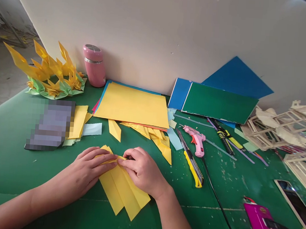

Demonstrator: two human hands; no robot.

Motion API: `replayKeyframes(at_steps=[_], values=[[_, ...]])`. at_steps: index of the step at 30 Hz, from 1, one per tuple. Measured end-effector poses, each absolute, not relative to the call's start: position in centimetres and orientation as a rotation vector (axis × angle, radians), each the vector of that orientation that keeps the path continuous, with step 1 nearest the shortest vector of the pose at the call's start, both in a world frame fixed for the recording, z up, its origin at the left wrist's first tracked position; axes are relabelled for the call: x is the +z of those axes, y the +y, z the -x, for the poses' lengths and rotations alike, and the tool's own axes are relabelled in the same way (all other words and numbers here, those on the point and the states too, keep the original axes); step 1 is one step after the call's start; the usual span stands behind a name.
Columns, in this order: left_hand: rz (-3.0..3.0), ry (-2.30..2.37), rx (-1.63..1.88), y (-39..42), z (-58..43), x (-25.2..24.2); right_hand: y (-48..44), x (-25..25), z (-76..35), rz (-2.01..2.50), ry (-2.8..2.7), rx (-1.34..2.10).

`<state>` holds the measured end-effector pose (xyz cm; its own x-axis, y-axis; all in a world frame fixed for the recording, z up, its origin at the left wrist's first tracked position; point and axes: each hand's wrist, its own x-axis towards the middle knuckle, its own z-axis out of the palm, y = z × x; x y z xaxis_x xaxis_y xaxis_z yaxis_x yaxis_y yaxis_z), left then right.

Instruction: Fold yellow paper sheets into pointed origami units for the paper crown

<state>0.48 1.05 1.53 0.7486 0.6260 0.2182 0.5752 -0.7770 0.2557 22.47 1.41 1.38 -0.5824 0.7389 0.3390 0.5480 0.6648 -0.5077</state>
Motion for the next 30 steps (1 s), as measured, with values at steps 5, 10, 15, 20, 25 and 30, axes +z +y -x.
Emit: replayKeyframes(at_steps=[5, 10, 15, 20, 25, 30], values=[[-2.768, 0.976, 0.466, 1.0, -0.6, 1.3, 1.3, 1.3, -22.6, 1.007, -2.359, 0.476], [-2.797, 1.006, 0.481, 0.8, -0.6, 0.9, 1.1, 1.2, -22.8, 1.01, -2.366, 0.473], [-2.802, 0.987, 0.379, 0.8, -0.5, 1.2, 1.0, 1.2, -22.7, 1.004, -2.325, 0.438], [-2.784, 0.988, 0.39, 0.9, -0.6, 1.4, 1.0, 1.3, -22.6, 1.004, -2.297, 0.431], [-2.793, 1.001, 0.443, 0.8, -0.8, 0.9, 1.0, 1.5, -22.6, 1.025, -2.324, 0.414], [-2.817, 1.063, 0.505, 0.6, -0.9, 0.4, 0.9, 1.1, -22.7, 1.122, -2.212, 0.33]])
